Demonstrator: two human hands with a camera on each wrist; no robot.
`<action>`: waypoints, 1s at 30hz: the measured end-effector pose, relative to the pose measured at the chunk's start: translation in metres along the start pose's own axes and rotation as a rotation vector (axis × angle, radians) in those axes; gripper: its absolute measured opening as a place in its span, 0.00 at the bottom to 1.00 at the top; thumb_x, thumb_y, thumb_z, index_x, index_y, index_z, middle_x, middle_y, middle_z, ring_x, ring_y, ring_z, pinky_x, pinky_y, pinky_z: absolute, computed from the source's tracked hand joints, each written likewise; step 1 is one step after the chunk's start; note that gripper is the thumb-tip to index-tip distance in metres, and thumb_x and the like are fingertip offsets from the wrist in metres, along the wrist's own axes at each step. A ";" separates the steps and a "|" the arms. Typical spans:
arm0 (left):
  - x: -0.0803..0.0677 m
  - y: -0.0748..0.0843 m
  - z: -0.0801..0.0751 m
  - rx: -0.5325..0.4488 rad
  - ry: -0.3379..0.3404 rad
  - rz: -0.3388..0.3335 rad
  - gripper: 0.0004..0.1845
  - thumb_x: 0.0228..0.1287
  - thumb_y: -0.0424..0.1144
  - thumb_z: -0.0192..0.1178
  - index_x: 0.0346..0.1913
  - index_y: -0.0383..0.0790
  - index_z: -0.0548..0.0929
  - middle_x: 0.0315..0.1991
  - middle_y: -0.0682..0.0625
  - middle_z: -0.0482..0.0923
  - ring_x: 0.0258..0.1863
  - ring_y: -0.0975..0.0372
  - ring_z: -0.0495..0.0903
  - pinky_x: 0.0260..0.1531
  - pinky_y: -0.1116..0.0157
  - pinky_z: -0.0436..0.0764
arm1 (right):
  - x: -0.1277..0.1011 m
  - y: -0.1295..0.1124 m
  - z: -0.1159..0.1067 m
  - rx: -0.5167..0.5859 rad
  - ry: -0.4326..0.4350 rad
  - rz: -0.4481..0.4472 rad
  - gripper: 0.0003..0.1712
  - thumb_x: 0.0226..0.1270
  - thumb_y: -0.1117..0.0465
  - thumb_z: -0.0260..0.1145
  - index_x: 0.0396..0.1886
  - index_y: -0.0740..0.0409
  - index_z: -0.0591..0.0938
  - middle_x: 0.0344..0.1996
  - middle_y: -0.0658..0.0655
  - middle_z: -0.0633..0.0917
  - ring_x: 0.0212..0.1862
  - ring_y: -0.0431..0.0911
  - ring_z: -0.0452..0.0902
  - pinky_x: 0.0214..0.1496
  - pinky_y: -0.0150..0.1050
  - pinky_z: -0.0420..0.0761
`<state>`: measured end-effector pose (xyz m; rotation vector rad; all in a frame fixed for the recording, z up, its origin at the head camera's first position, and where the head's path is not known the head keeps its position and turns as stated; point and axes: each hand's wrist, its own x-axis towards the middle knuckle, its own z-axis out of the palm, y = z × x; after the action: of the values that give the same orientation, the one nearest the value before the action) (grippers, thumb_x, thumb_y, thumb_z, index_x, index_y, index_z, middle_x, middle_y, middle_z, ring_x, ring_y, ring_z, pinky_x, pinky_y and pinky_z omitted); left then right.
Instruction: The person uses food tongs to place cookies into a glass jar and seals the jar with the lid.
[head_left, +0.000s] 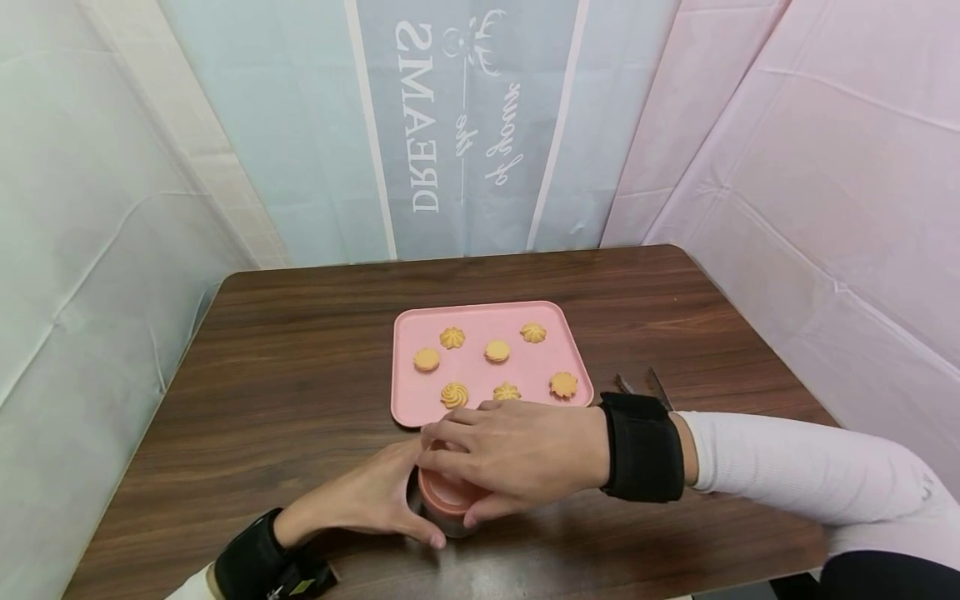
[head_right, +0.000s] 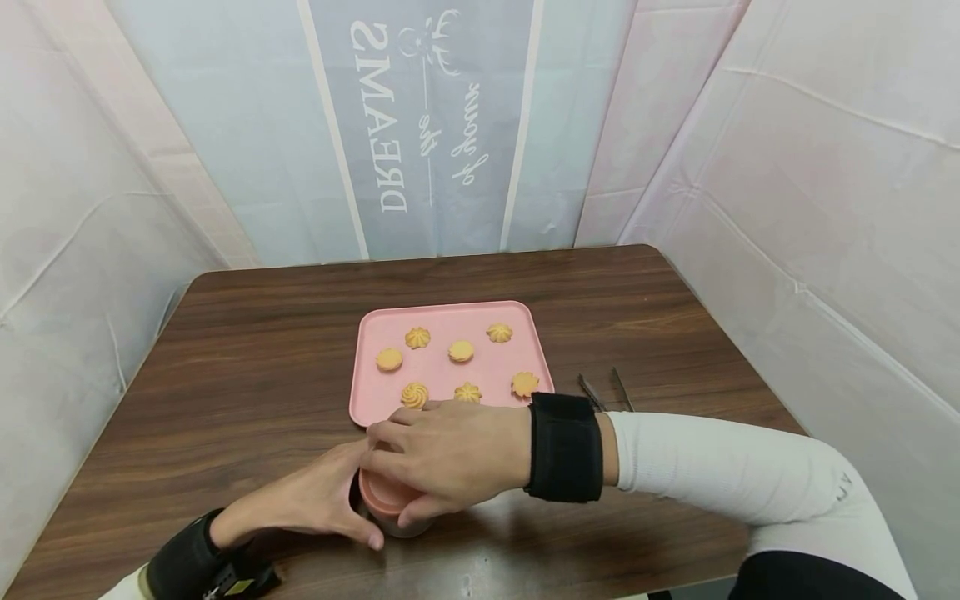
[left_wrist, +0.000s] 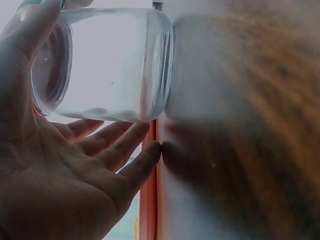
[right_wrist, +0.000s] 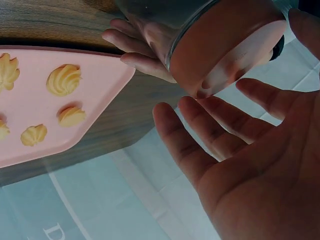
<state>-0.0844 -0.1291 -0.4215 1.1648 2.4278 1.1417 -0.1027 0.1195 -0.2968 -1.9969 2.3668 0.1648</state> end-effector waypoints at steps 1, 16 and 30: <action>0.000 0.000 0.000 -0.004 -0.004 0.001 0.61 0.49 0.60 0.83 0.82 0.49 0.61 0.77 0.51 0.68 0.72 0.59 0.72 0.69 0.55 0.75 | 0.001 0.000 0.000 -0.004 -0.002 -0.007 0.43 0.75 0.33 0.63 0.79 0.51 0.70 0.68 0.50 0.76 0.69 0.42 0.71 0.65 0.37 0.79; 0.004 -0.002 0.000 -0.003 -0.050 0.036 0.58 0.51 0.59 0.82 0.80 0.43 0.62 0.75 0.49 0.68 0.70 0.60 0.71 0.68 0.57 0.76 | 0.010 -0.001 0.002 -0.026 -0.018 -0.063 0.41 0.74 0.34 0.65 0.76 0.51 0.71 0.66 0.51 0.76 0.63 0.42 0.75 0.66 0.34 0.76; 0.012 -0.005 0.001 -0.063 -0.099 0.072 0.57 0.53 0.56 0.82 0.81 0.45 0.61 0.74 0.53 0.68 0.69 0.64 0.72 0.68 0.61 0.76 | 0.013 -0.002 0.001 -0.053 -0.053 -0.076 0.43 0.67 0.34 0.72 0.73 0.50 0.73 0.66 0.50 0.76 0.63 0.41 0.74 0.65 0.33 0.77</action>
<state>-0.0945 -0.1222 -0.4238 1.2666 2.2774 1.1440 -0.1034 0.1062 -0.2994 -2.0736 2.2744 0.2766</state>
